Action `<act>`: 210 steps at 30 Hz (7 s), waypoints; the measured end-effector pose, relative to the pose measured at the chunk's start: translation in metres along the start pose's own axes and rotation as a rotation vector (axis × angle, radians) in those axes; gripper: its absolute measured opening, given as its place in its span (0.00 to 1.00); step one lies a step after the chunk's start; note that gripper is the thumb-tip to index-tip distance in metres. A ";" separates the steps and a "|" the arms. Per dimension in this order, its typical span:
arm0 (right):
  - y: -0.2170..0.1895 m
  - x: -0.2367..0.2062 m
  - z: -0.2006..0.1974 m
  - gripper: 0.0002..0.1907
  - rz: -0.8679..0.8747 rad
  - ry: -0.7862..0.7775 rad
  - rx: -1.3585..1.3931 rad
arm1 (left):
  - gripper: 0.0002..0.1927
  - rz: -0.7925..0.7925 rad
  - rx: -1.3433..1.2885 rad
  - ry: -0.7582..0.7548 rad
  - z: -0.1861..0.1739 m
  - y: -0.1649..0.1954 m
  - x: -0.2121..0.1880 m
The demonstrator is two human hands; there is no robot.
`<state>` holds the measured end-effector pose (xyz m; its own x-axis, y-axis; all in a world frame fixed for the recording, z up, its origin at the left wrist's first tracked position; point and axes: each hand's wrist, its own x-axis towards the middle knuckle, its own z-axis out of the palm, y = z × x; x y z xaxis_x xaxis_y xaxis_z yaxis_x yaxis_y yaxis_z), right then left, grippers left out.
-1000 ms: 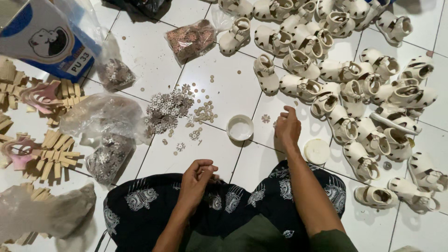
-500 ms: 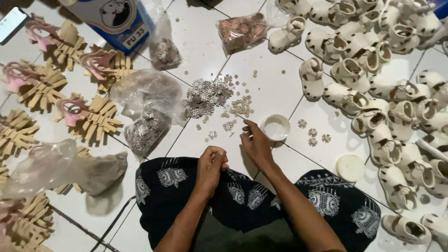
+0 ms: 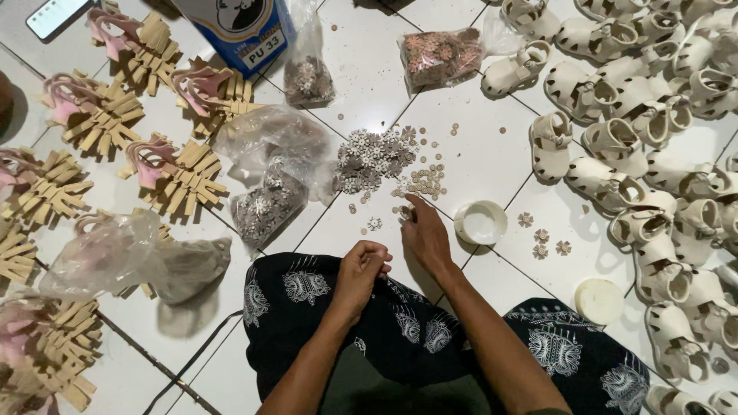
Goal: The person sits on the floor and assembles small flower-shaped decorations by hand. They pick up individual flower pieces and circular bases, press them together, and place the finished units on the floor. The person also handles a plastic bag of components and a small container of adhesive.
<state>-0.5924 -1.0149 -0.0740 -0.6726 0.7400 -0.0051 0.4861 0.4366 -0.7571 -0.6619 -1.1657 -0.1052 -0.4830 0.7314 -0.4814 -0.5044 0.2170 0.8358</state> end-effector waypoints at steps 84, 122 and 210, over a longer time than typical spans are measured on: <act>0.062 -0.119 -0.102 0.12 0.134 0.115 0.345 | 0.14 -0.063 0.046 -0.175 0.054 -0.021 0.006; 0.024 -0.120 -0.073 0.31 -0.481 0.101 -0.449 | 0.13 0.152 0.234 -0.155 0.067 0.015 -0.023; 0.015 0.020 0.024 0.11 -0.188 -0.012 -0.285 | 0.14 0.017 -0.009 0.019 -0.011 -0.011 0.015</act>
<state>-0.6122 -1.0057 -0.1006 -0.7708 0.6278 0.1082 0.4883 0.6913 -0.5326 -0.6715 -1.1635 -0.1244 -0.5048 0.7228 -0.4721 -0.5021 0.1990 0.8416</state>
